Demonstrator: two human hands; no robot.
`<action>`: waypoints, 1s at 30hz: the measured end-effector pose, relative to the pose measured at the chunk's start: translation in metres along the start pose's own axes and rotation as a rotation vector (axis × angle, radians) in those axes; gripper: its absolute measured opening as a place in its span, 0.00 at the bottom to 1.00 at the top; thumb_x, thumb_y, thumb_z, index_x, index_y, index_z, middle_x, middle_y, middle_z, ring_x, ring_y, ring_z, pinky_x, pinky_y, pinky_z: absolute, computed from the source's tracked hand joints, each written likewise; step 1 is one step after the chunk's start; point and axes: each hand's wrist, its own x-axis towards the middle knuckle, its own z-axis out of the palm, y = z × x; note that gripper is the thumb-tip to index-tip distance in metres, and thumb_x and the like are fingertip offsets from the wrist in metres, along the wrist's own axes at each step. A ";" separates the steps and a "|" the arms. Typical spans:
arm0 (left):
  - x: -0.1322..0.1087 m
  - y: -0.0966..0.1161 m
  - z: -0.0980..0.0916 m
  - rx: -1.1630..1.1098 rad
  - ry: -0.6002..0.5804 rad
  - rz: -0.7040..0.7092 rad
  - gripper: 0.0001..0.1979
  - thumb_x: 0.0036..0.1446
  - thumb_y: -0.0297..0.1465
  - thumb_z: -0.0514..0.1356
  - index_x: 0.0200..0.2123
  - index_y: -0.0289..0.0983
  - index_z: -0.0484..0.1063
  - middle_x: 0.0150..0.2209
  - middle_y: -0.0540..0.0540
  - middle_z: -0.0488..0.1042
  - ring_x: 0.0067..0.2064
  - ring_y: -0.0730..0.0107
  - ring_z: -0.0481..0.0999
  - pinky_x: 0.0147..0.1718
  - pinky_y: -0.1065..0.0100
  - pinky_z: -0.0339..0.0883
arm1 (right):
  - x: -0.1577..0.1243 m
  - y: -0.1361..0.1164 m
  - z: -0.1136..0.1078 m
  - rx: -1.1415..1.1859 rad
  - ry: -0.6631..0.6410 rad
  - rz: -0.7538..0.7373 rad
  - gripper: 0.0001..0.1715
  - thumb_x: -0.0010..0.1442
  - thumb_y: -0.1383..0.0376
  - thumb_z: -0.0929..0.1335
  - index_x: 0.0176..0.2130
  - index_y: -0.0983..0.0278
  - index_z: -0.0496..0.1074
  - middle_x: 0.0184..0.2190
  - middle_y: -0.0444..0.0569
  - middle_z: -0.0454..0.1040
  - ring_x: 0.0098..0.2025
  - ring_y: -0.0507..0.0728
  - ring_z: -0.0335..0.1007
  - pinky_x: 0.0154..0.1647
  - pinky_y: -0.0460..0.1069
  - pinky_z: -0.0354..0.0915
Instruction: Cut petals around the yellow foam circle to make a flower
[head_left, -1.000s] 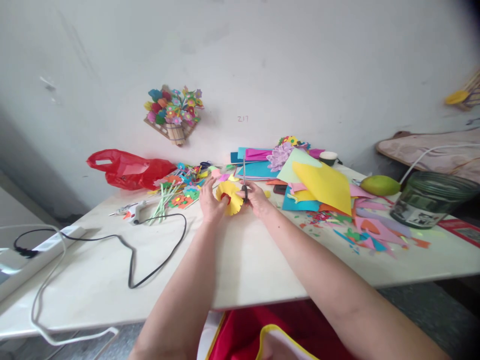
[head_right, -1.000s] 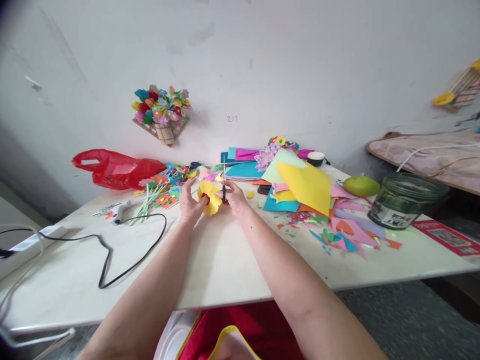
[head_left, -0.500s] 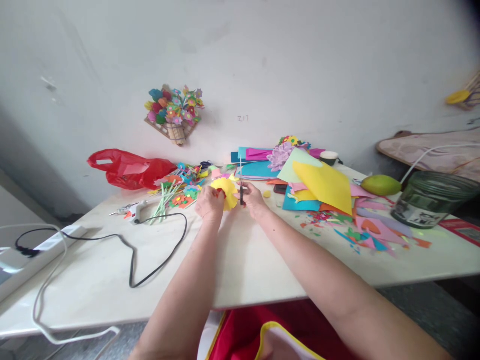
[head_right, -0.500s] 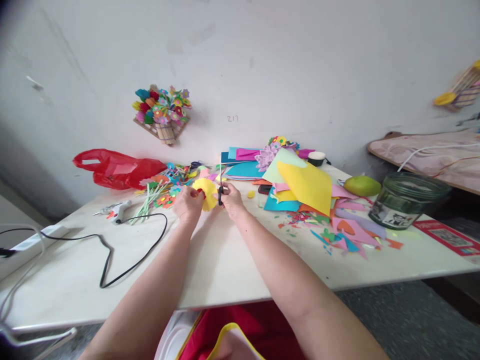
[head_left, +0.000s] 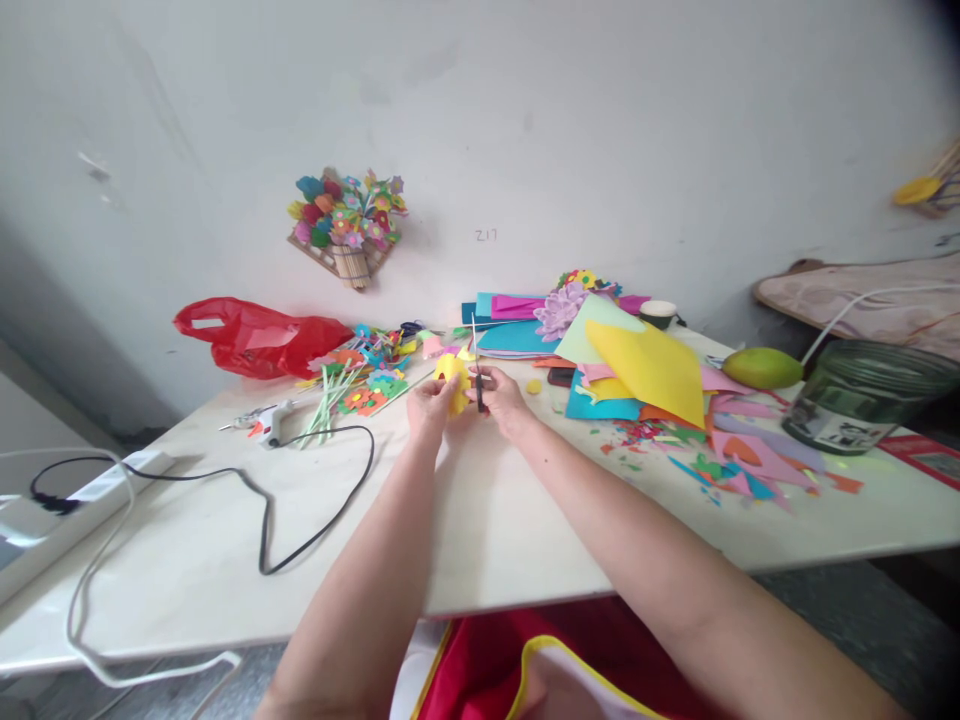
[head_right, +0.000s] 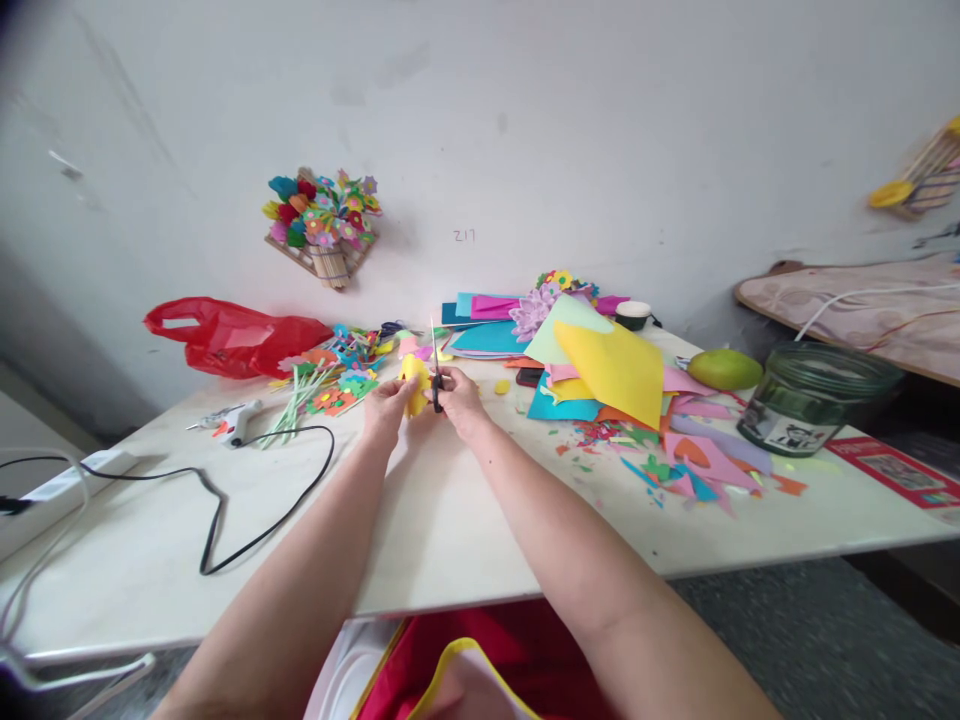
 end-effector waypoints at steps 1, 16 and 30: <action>0.000 0.000 0.000 -0.038 -0.010 0.000 0.16 0.37 0.43 0.67 0.20 0.34 0.72 0.18 0.50 0.67 0.21 0.75 0.62 0.22 0.71 0.52 | 0.001 0.000 -0.001 -0.010 -0.022 0.000 0.28 0.39 0.61 0.73 0.42 0.63 0.67 0.27 0.41 0.72 0.20 0.48 0.65 0.14 0.41 0.49; 0.010 -0.001 -0.015 -0.324 0.061 -0.042 0.18 0.35 0.43 0.69 0.23 0.34 0.73 0.22 0.50 0.71 0.25 0.74 0.67 0.28 0.71 0.60 | -0.006 -0.015 -0.022 -0.343 -0.397 0.051 0.15 0.51 0.56 0.68 0.34 0.65 0.69 0.22 0.43 0.70 0.17 0.46 0.62 0.12 0.40 0.50; 0.006 0.007 -0.018 -0.319 0.038 -0.080 0.22 0.33 0.48 0.68 0.26 0.36 0.72 0.25 0.49 0.72 0.27 0.74 0.69 0.27 0.71 0.59 | -0.011 -0.022 -0.019 -0.403 -0.410 0.069 0.15 0.50 0.55 0.69 0.28 0.65 0.68 0.20 0.43 0.70 0.16 0.46 0.61 0.12 0.40 0.51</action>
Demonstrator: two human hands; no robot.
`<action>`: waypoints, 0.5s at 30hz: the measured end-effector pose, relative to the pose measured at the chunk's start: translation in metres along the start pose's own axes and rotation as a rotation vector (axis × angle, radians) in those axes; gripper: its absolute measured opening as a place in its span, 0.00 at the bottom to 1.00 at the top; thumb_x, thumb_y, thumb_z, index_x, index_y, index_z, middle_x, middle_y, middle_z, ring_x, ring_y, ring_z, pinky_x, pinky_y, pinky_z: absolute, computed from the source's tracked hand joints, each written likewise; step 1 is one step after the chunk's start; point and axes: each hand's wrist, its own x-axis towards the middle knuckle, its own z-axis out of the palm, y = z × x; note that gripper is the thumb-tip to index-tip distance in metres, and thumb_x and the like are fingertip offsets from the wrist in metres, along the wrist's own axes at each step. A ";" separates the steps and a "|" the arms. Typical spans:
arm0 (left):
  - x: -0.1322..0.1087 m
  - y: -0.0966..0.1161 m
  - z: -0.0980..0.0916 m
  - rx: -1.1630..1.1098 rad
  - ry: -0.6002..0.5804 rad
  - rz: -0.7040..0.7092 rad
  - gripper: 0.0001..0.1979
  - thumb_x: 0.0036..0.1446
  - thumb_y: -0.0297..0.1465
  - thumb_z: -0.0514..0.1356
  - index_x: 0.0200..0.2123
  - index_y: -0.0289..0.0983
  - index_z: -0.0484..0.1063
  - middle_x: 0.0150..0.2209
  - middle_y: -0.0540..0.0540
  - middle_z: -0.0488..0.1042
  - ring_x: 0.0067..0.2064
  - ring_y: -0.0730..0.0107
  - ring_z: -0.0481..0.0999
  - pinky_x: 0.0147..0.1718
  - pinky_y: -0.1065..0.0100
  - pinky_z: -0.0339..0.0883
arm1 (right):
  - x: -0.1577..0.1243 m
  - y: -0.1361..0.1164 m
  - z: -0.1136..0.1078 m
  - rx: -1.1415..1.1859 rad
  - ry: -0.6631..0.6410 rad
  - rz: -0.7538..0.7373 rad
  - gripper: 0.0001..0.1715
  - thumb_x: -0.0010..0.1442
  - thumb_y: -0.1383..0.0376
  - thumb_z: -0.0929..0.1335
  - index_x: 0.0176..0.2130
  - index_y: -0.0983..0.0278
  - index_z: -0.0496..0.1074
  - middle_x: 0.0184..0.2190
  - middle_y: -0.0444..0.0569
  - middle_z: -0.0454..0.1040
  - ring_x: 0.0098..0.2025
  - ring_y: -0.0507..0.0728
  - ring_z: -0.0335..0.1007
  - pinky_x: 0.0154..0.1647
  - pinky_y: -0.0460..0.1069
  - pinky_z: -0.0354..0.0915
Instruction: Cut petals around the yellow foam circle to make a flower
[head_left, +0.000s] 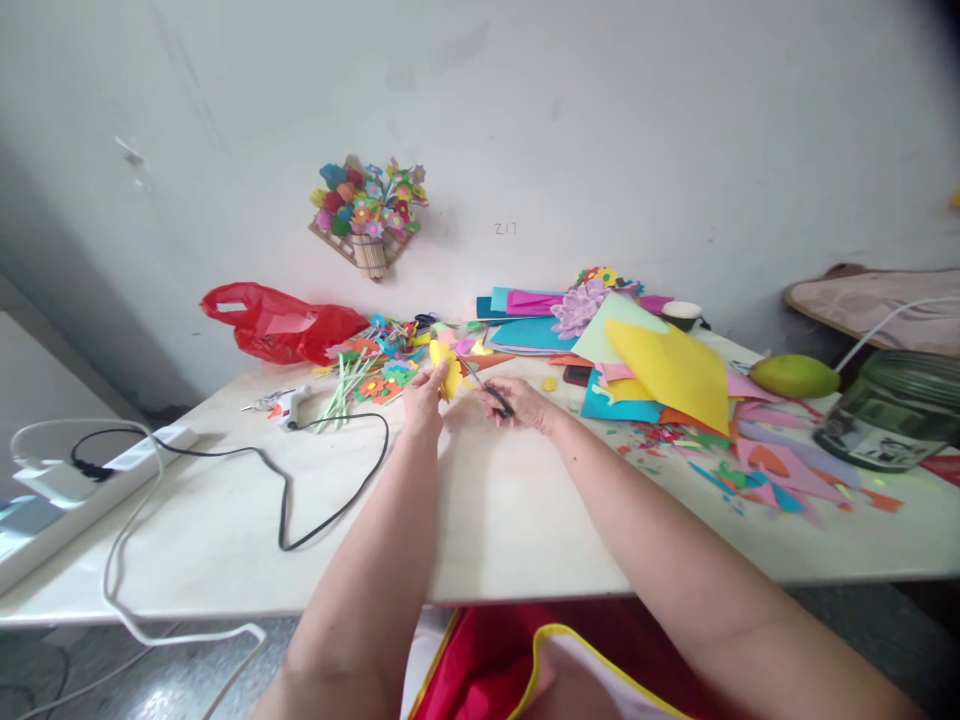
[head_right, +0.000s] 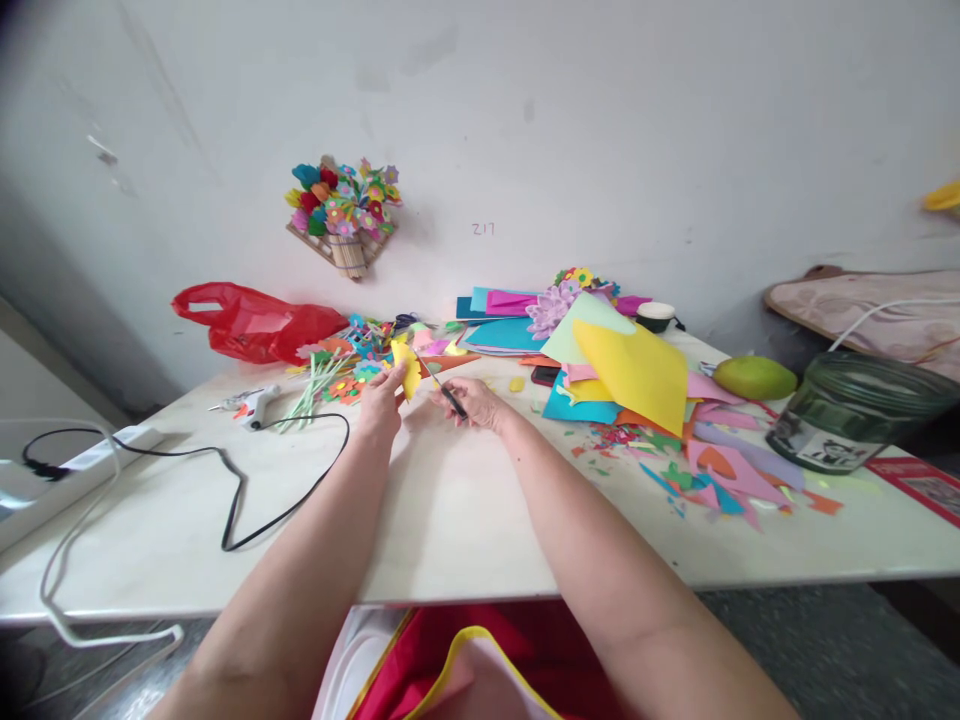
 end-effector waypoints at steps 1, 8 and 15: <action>0.000 0.000 0.000 -0.003 0.005 0.000 0.22 0.33 0.48 0.69 0.26 0.36 0.72 0.25 0.49 0.72 0.27 0.74 0.69 0.27 0.71 0.59 | 0.000 -0.001 0.000 0.000 -0.006 -0.002 0.16 0.50 0.54 0.69 0.27 0.65 0.67 0.20 0.43 0.70 0.16 0.46 0.62 0.13 0.40 0.51; 0.001 -0.002 0.001 0.034 -0.028 0.003 0.22 0.34 0.47 0.68 0.24 0.35 0.70 0.22 0.51 0.69 0.24 0.76 0.67 0.26 0.72 0.59 | 0.001 0.001 -0.002 0.000 -0.015 -0.018 0.20 0.49 0.50 0.70 0.30 0.65 0.68 0.19 0.43 0.70 0.15 0.46 0.61 0.12 0.41 0.50; 0.002 -0.006 0.001 0.037 -0.035 0.002 0.21 0.34 0.46 0.68 0.22 0.35 0.69 0.22 0.51 0.69 0.24 0.77 0.66 0.26 0.72 0.57 | 0.001 0.003 0.000 0.050 -0.017 -0.038 0.22 0.50 0.49 0.69 0.32 0.66 0.69 0.20 0.44 0.71 0.16 0.46 0.62 0.12 0.40 0.51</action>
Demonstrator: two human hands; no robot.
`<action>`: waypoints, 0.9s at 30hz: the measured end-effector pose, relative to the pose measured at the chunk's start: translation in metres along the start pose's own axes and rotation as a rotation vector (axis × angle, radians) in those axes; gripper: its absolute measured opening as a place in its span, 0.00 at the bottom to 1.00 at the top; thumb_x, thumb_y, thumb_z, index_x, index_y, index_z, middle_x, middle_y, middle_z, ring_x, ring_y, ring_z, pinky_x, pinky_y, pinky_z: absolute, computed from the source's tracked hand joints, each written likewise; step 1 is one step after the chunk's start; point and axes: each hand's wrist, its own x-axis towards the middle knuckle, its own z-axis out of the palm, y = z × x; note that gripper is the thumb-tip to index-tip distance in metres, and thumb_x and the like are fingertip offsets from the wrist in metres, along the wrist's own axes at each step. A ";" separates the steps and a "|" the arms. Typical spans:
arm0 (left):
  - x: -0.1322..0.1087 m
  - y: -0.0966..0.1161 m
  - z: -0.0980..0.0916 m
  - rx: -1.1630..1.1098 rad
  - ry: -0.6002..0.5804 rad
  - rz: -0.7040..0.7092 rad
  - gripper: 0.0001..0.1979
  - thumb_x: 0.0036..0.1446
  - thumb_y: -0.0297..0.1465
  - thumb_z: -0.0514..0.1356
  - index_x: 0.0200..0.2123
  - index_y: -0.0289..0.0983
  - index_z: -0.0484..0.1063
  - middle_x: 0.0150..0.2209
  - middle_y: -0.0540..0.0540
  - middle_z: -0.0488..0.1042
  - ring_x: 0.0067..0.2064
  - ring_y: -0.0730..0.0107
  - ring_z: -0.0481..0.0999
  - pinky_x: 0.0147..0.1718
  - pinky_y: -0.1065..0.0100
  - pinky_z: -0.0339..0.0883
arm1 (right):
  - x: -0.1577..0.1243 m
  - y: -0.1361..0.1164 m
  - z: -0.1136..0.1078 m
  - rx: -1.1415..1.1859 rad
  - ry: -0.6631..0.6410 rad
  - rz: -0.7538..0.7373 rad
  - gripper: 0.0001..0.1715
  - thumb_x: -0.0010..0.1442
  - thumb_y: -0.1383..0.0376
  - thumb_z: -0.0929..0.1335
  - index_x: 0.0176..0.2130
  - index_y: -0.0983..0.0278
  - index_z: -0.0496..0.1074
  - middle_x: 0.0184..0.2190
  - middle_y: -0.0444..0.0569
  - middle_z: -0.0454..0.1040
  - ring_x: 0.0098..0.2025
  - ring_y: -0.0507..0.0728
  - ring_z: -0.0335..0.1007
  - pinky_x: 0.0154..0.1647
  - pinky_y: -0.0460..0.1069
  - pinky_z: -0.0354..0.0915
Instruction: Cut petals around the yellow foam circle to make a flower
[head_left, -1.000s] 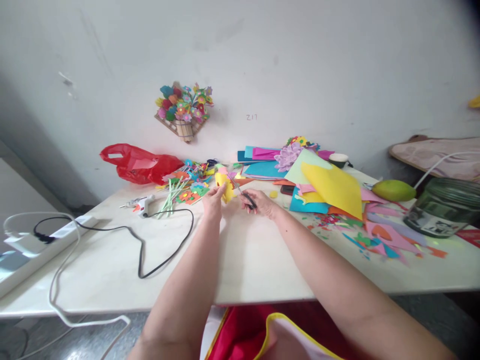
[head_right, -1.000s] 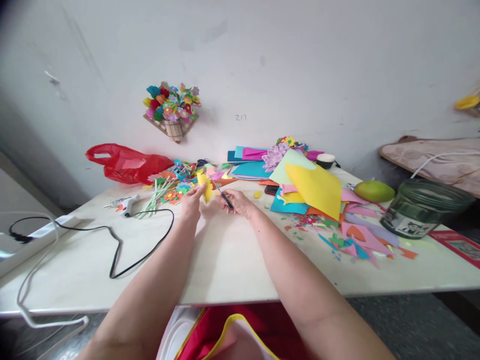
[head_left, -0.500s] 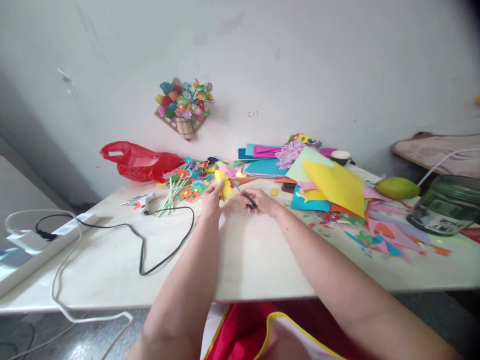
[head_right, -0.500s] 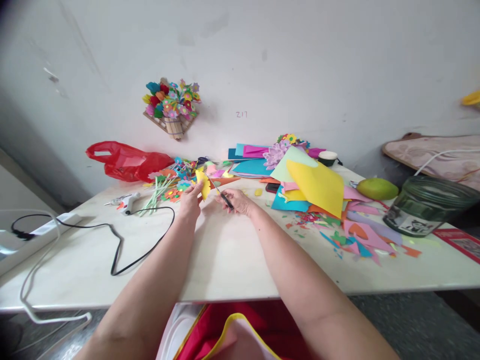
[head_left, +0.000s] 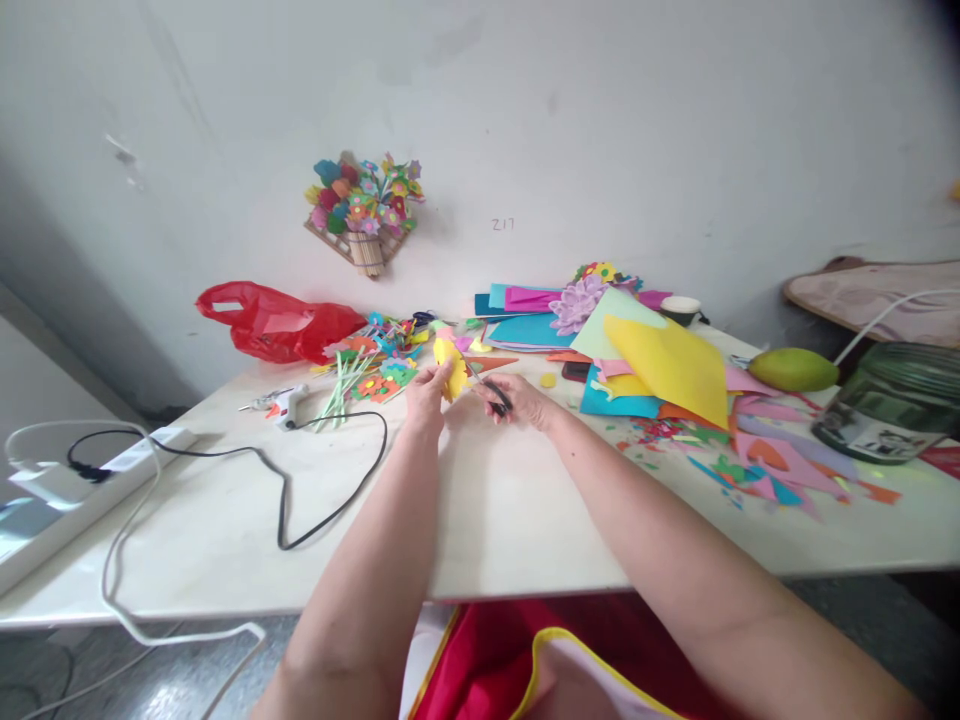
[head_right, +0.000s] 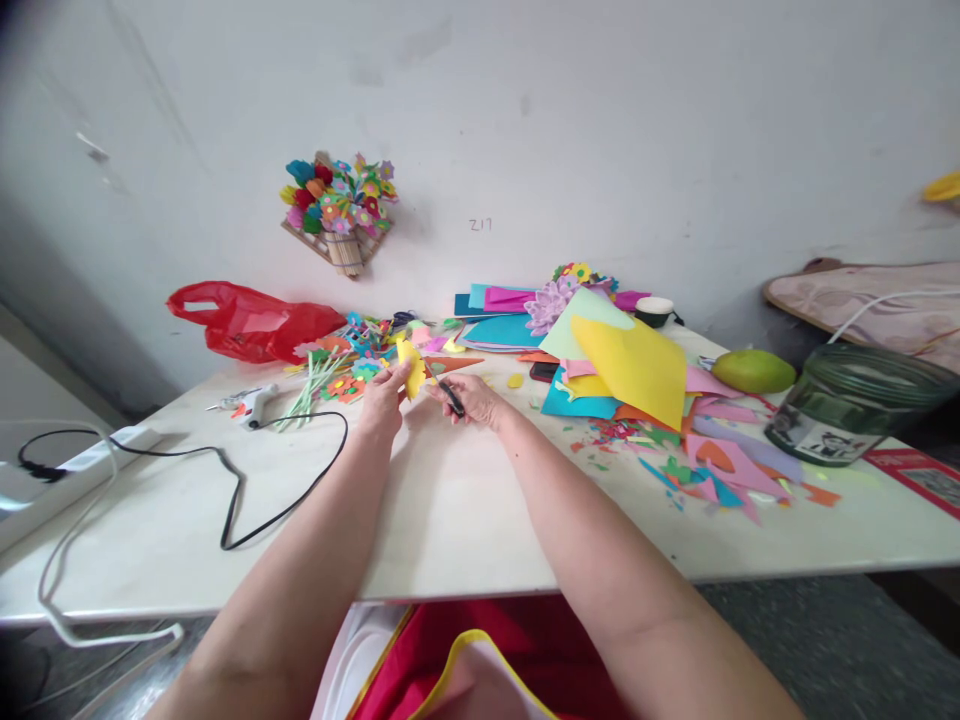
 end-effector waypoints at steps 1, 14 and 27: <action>0.000 0.000 0.000 -0.004 -0.001 0.001 0.21 0.35 0.46 0.68 0.22 0.35 0.69 0.22 0.51 0.69 0.25 0.77 0.66 0.27 0.72 0.57 | 0.000 0.000 0.000 0.003 -0.002 -0.002 0.22 0.50 0.49 0.69 0.32 0.66 0.69 0.21 0.44 0.71 0.16 0.46 0.62 0.12 0.40 0.51; -0.001 -0.002 0.003 -0.042 0.008 0.007 0.18 0.36 0.42 0.68 0.21 0.36 0.68 0.21 0.53 0.68 0.24 0.77 0.66 0.27 0.72 0.58 | 0.002 0.000 0.007 0.025 0.020 0.004 0.22 0.50 0.48 0.68 0.28 0.65 0.66 0.18 0.41 0.67 0.15 0.46 0.60 0.12 0.41 0.49; -0.004 -0.001 0.006 -0.051 0.059 -0.001 0.19 0.34 0.45 0.69 0.22 0.36 0.70 0.22 0.51 0.71 0.26 0.76 0.68 0.29 0.72 0.60 | 0.002 0.002 0.010 0.078 0.016 -0.004 0.23 0.50 0.48 0.68 0.30 0.65 0.67 0.19 0.42 0.67 0.16 0.46 0.61 0.12 0.41 0.49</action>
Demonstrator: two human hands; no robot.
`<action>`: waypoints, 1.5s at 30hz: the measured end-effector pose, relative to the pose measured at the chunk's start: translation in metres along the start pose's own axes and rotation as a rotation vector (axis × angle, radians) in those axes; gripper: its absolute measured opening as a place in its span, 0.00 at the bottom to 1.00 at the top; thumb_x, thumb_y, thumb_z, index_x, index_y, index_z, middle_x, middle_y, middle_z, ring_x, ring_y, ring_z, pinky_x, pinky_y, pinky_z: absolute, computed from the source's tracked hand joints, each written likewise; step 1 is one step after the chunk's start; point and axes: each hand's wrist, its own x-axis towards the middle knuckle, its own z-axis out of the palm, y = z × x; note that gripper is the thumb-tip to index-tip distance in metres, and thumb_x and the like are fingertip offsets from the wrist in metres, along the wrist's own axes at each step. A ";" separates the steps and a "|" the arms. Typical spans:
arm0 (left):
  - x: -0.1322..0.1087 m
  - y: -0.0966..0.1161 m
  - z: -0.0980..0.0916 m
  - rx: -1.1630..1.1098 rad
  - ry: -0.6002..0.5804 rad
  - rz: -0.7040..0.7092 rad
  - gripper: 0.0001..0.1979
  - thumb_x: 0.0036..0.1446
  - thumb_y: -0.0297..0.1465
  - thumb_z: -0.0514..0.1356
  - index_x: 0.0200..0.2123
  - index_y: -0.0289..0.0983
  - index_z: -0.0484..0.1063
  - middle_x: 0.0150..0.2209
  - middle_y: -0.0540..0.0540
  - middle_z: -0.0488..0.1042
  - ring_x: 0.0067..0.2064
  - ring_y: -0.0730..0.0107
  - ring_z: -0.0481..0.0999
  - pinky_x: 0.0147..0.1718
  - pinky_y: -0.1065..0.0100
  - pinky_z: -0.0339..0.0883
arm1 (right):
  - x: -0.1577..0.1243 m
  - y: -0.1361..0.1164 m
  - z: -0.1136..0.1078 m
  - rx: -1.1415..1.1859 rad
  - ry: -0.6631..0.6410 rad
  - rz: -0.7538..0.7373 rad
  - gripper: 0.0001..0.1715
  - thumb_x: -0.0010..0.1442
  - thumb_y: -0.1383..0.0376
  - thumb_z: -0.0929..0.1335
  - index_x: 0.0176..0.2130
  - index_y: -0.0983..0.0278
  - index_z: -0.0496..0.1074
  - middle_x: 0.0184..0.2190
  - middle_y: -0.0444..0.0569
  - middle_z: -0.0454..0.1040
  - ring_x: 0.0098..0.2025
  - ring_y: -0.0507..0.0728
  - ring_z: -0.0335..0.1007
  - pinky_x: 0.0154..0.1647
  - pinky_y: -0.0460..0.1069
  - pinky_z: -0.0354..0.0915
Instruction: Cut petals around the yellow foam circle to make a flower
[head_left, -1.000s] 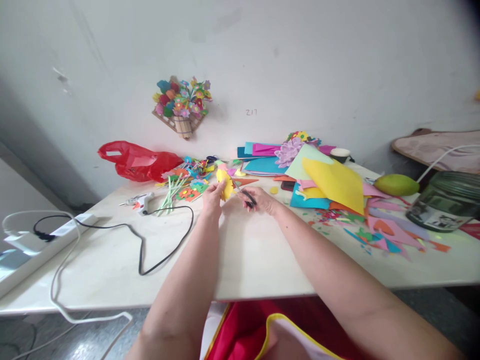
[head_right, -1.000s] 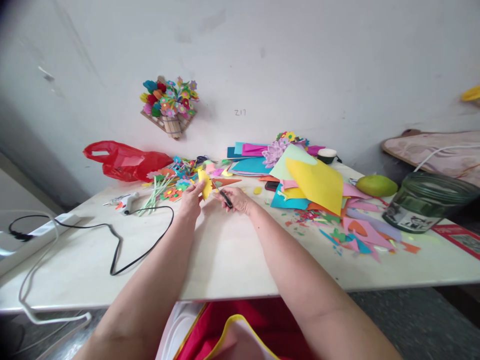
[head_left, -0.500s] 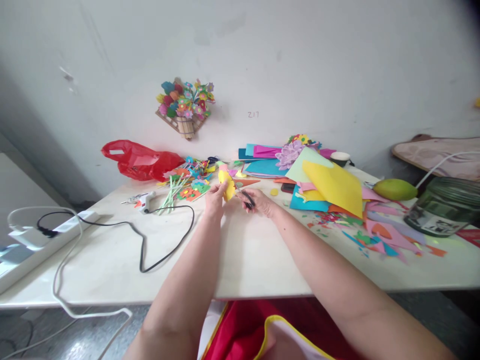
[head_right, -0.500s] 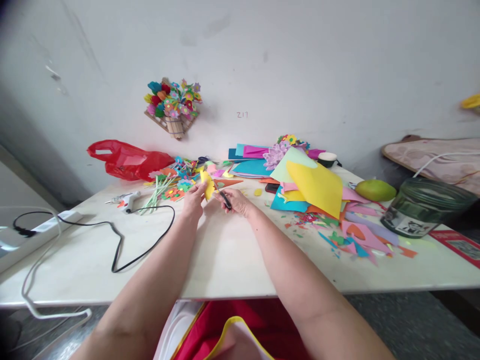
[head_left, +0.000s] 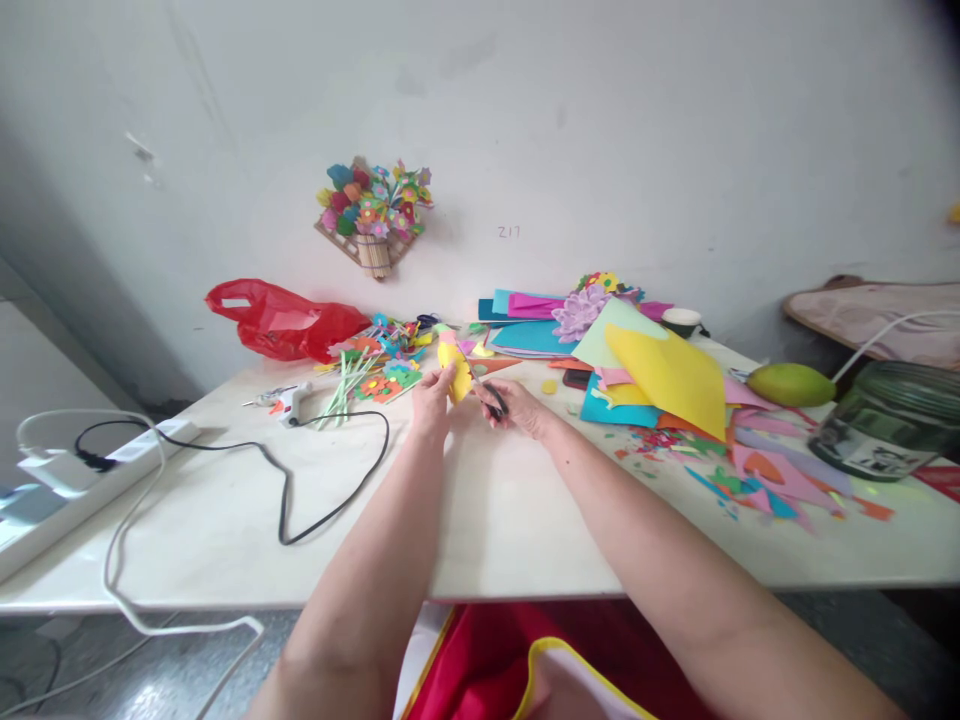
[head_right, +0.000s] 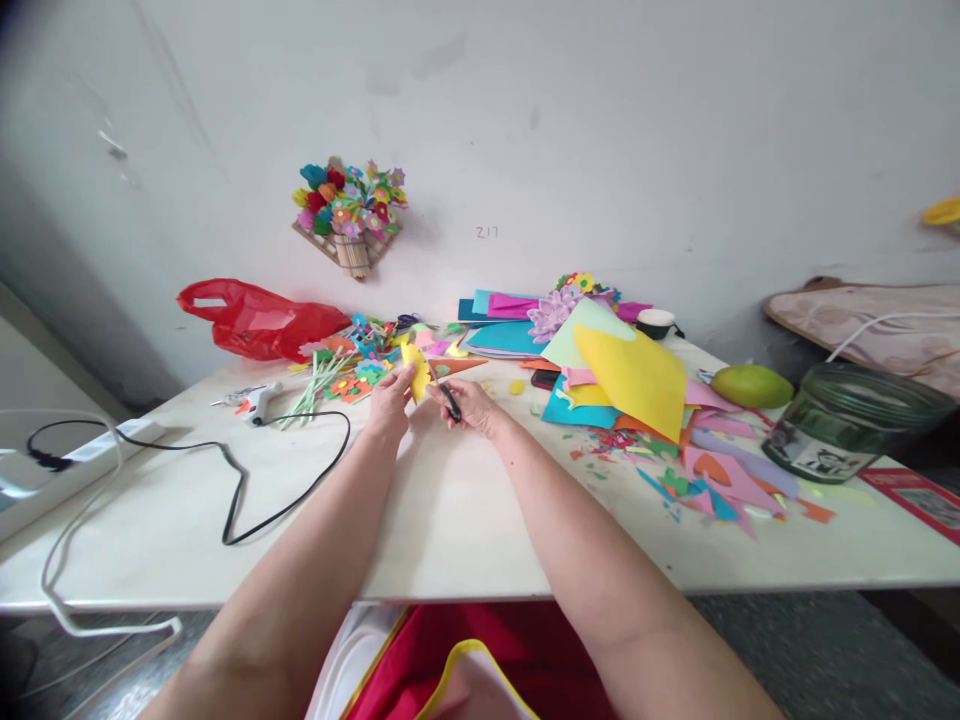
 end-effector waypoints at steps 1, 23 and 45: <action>0.000 0.000 0.000 -0.005 0.001 -0.001 0.19 0.34 0.45 0.69 0.22 0.36 0.71 0.22 0.51 0.71 0.25 0.76 0.68 0.29 0.72 0.60 | 0.000 0.000 0.000 0.002 0.000 0.004 0.23 0.50 0.47 0.68 0.30 0.65 0.67 0.19 0.42 0.67 0.16 0.46 0.61 0.12 0.41 0.49; 0.001 0.000 -0.001 -0.052 0.009 -0.021 0.19 0.34 0.44 0.69 0.22 0.36 0.70 0.22 0.51 0.71 0.27 0.75 0.69 0.30 0.71 0.58 | 0.001 0.000 0.003 0.023 -0.038 -0.031 0.22 0.54 0.48 0.66 0.32 0.65 0.65 0.18 0.40 0.65 0.15 0.46 0.60 0.11 0.41 0.48; 0.005 0.002 -0.008 -0.026 -0.013 -0.058 0.20 0.33 0.45 0.70 0.23 0.36 0.72 0.24 0.50 0.71 0.27 0.74 0.68 0.30 0.71 0.60 | 0.004 0.005 0.001 -0.028 -0.054 -0.028 0.18 0.52 0.52 0.66 0.30 0.65 0.65 0.17 0.39 0.63 0.14 0.45 0.57 0.11 0.41 0.45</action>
